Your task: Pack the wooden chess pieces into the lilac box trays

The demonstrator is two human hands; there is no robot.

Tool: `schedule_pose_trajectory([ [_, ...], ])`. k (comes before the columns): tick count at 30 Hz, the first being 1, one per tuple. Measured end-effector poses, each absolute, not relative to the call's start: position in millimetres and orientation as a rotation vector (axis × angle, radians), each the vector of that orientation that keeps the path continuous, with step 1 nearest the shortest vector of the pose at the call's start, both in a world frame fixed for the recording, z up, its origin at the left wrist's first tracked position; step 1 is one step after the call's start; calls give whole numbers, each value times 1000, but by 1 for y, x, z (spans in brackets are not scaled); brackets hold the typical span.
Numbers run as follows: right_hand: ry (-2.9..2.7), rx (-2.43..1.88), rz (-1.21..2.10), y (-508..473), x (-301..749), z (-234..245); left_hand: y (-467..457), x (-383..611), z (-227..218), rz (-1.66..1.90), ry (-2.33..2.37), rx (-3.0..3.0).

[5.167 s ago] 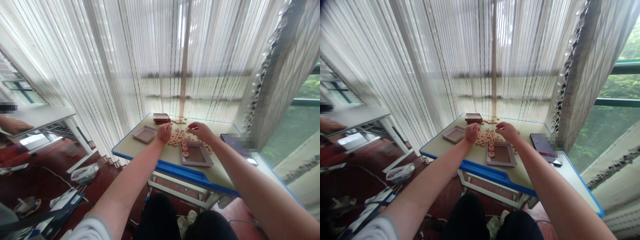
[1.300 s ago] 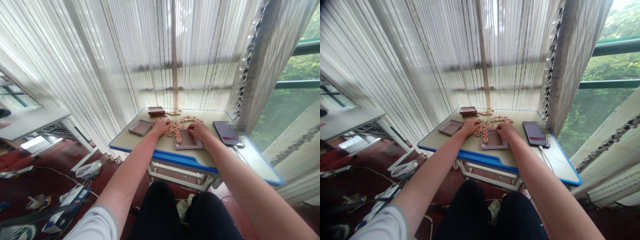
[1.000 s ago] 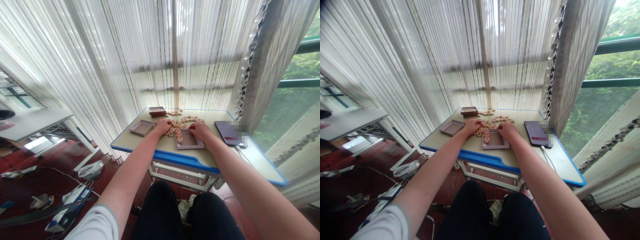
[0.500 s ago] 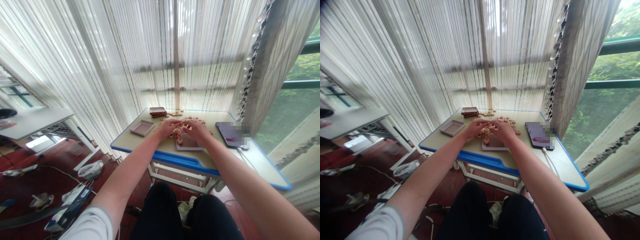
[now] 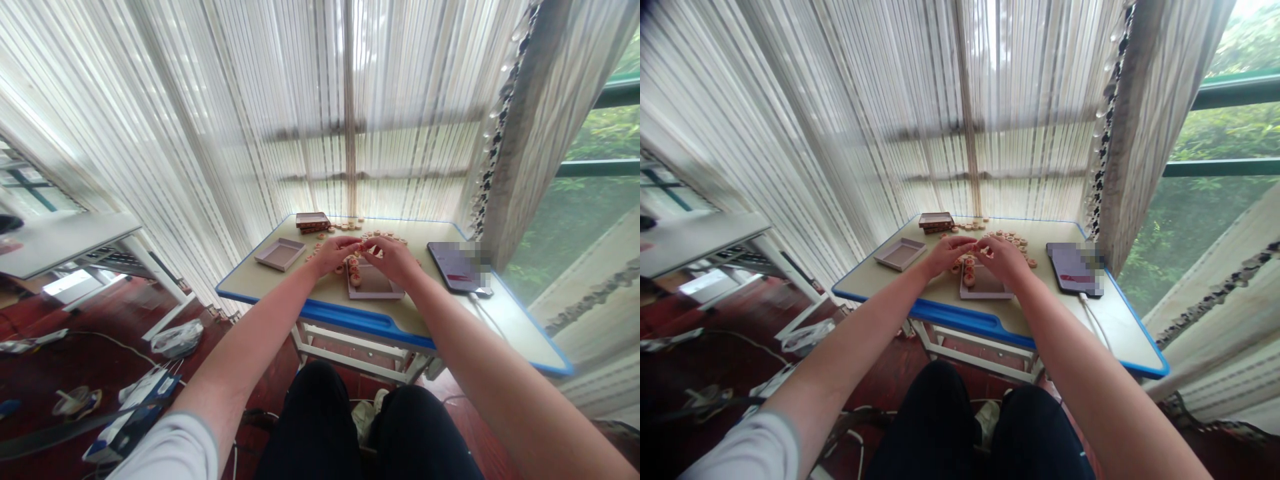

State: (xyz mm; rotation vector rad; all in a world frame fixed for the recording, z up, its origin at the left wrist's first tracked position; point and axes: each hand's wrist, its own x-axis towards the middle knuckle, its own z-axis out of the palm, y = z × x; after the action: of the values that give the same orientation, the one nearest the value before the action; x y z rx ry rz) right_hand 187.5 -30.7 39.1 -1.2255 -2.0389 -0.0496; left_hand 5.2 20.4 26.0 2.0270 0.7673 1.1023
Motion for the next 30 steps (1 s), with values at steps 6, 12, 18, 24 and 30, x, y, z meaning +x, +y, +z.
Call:
schedule_pose_trajectory([
  [6,-2138,-1421,41,-27,203,40,25,-4,23,1374,1257,2269],
  [12,-2424,-1557,74,-25,206,30,22,-9,19,1360,1390,2659],
  [18,-2469,-1468,165,-36,201,37,16,-4,17,1297,1515,2818],
  [24,-2500,-1415,482,-47,204,48,12,-1,16,1221,1535,2889],
  [30,-2458,-1431,609,-50,208,53,13,-2,16,1204,1581,2842],
])
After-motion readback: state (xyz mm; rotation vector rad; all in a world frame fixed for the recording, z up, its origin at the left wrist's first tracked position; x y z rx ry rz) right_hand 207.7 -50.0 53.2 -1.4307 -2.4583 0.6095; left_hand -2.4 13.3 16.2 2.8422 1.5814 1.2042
